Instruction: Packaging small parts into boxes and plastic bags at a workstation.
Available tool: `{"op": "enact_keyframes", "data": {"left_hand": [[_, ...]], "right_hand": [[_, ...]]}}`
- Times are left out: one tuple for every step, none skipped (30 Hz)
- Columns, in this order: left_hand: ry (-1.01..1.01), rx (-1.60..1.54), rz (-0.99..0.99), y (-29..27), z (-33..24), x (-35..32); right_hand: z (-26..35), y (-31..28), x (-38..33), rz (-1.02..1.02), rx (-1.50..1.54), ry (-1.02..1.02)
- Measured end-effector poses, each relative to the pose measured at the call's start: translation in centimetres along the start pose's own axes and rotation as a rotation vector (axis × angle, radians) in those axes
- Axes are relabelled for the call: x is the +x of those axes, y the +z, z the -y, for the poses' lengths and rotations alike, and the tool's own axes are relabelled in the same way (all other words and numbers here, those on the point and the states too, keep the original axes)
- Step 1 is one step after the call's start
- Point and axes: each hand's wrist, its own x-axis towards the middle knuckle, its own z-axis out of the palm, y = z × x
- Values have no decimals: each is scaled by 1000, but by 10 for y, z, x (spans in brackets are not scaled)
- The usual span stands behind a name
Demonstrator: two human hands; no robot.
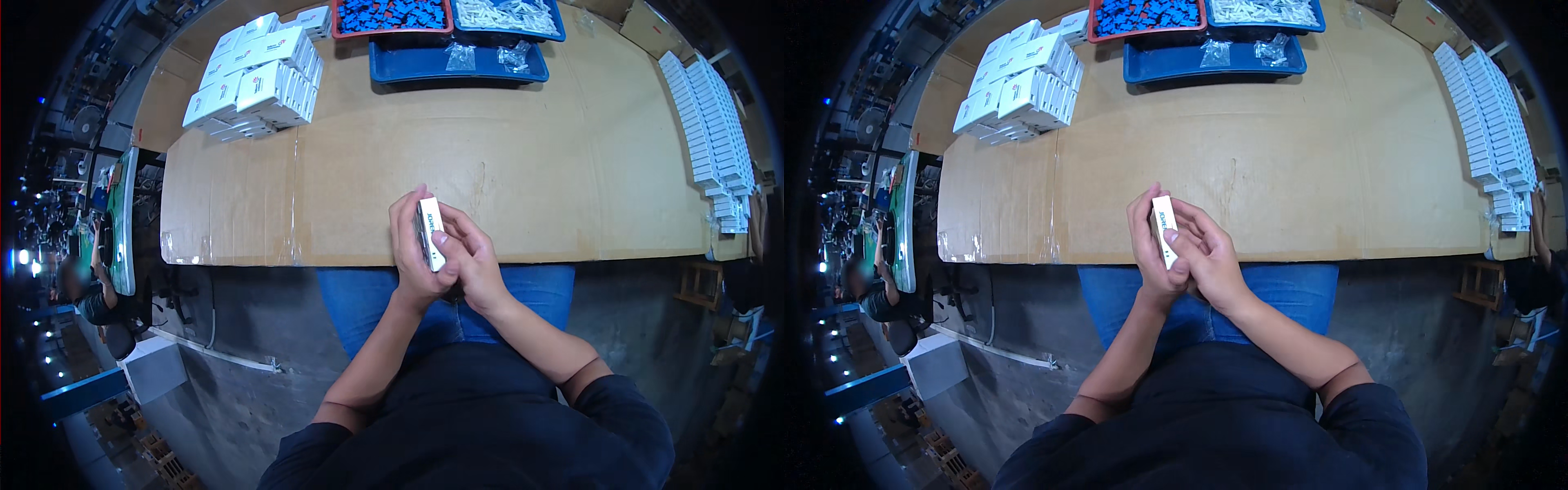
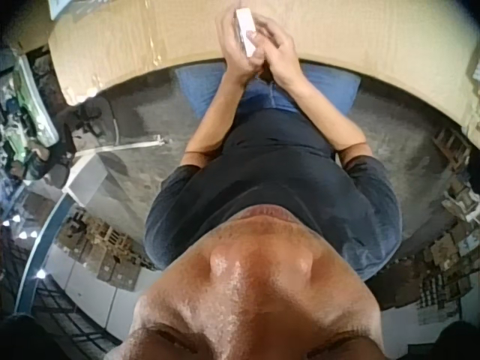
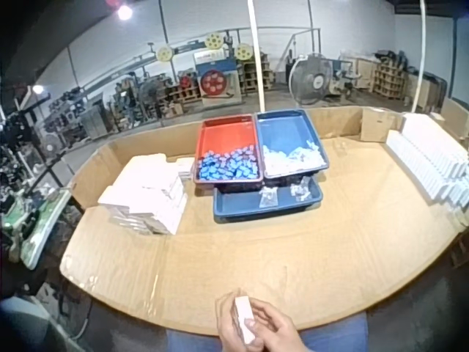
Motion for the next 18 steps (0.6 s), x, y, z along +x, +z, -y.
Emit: {"op": "enact_keyframes", "data": {"left_hand": [[-2, 1, 0, 1, 0, -1], [-38, -27, -44, 4, 0, -3], [-75, -54, -87, 6, 1, -5], [-75, -52, -89, 6, 2, -5], [-59, -66, -104, 7, 4, -6], [-43, -80, -119, 7, 5, -6], [-41, -80, -119, 7, 5, -7], [-78, -108, -106, 7, 5, -9], [-115, -136, -93, 8, 5, -10], [-118, -137, -90, 7, 5, -10], [-126, -138, -89, 6, 4, -10], [-135, -139, -87, 5, 4, -11], [-133, -138, -87, 6, 5, -11], [-133, -158, -93, 7, 5, -12], [-135, -178, -98, 8, 6, -12], [-137, -179, -97, 8, 5, -11], [-144, -188, -96, 8, 4, -10], [-152, -197, -95, 8, 3, -10]], "right_hand": [[-2, 2, -2, -7, -15, -21], [-3, 3, -3, -8, -15, -19], [-5, 4, -4, -9, -53, -34], [-5, 5, -4, -8, -92, -50], [-5, 5, -5, -6, -92, -49], [-5, 3, -7, 2, -168, -65], [-5, 2, -8, 9, -243, -83], [-6, 2, -7, 9, -243, -84], [-8, 1, -6, 15, -239, -95], [-10, 0, -8, 19, -234, -101], [-11, 0, -10, 15, -233, -98], [-12, 0, -12, 12, -255, -110], [-12, 0, -11, 13, -277, -126], [-13, -1, -10, 15, -277, -128], [-14, -3, -9, 21, -299, -152], [-15, -5, -10, 24, -322, -173], [-15, -5, -10, 23, -322, -171], [-15, -6, -10, 24, -333, -177]]}}
